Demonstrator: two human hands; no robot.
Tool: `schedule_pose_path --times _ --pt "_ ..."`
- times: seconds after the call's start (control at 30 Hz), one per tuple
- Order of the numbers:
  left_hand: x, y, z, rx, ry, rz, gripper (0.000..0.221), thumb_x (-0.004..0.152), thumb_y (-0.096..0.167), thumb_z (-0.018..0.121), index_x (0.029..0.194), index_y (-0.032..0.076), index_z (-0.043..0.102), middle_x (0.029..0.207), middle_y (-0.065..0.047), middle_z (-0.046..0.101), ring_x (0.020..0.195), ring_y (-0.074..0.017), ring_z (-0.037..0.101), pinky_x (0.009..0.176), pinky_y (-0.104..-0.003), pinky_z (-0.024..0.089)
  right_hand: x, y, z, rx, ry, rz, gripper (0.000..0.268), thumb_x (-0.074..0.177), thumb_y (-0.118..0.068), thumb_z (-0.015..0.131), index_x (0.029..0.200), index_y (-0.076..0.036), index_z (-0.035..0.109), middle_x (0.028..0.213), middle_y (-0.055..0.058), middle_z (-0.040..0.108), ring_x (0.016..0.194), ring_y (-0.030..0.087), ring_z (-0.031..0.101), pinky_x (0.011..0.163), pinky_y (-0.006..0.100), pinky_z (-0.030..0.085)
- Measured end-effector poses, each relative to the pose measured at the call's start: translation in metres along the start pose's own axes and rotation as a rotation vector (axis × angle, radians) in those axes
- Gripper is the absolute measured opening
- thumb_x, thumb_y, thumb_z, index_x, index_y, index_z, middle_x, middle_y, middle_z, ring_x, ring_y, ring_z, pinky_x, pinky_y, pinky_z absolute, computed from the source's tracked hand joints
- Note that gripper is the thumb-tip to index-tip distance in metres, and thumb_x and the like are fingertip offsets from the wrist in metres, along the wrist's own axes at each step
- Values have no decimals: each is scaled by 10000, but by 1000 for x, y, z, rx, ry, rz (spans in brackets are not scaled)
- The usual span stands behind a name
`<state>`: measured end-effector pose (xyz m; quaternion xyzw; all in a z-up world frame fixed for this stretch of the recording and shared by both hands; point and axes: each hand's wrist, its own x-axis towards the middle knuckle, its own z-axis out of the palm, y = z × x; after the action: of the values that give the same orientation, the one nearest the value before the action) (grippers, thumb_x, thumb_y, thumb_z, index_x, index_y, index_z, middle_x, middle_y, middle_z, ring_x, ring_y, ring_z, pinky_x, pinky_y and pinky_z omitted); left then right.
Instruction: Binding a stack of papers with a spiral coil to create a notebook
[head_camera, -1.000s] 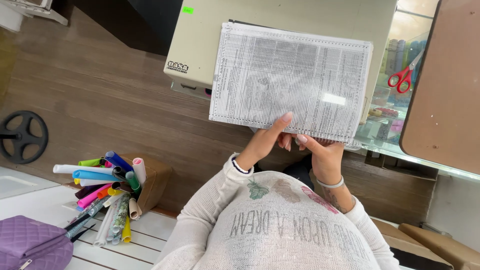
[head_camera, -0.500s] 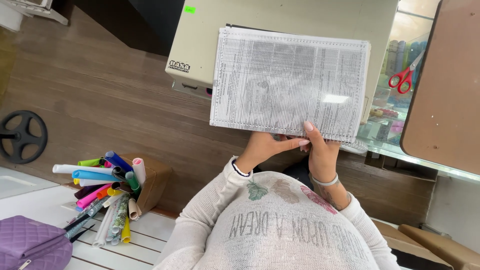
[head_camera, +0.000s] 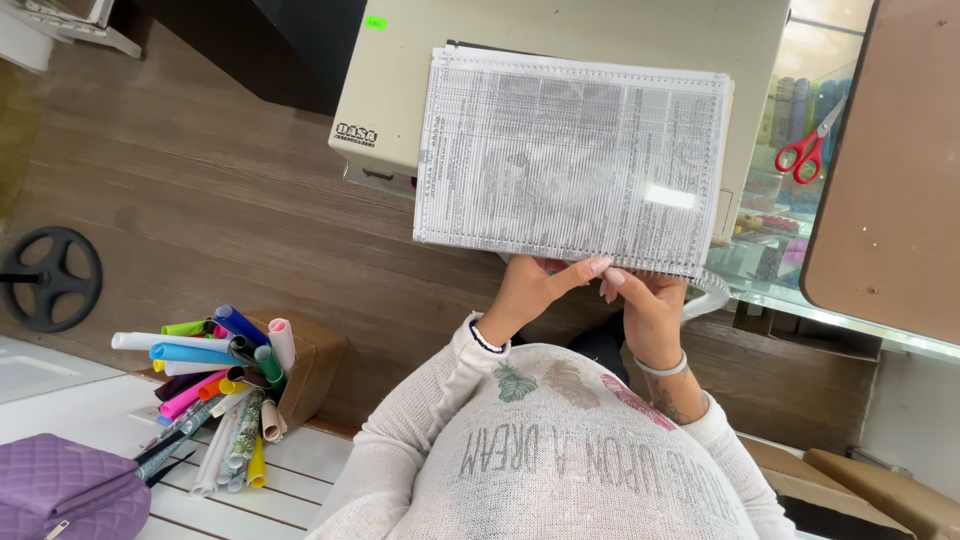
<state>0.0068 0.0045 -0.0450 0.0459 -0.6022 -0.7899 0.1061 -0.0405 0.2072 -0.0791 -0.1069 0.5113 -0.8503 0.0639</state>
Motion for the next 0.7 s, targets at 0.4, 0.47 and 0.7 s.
schedule_pose_path --times 0.4,0.47,0.7 --pt "4 61 10 -138 -87 -362 431 1174 345 958 1090 -77 930 988 -199 943 907 -251 949 841 -425 844 3 -21 40 -134 41 60 270 939 98 1077 1084 94 850 893 217 832 681 225 813 496 312 605" --pt "6 28 -4 -85 -73 -391 568 1215 473 886 1085 -78 931 994 -226 938 956 -287 955 955 -474 823 4 -51 67 -142 42 37 229 958 95 1070 1030 69 855 851 181 820 662 198 798 504 305 601" --pt "-9 42 -20 -32 -11 -314 711 1313 620 740 1327 -69 916 1107 -287 931 1137 -379 958 1188 -571 724 4 -58 80 -125 25 -23 298 1015 135 1040 847 52 808 702 151 700 541 198 676 528 364 607"
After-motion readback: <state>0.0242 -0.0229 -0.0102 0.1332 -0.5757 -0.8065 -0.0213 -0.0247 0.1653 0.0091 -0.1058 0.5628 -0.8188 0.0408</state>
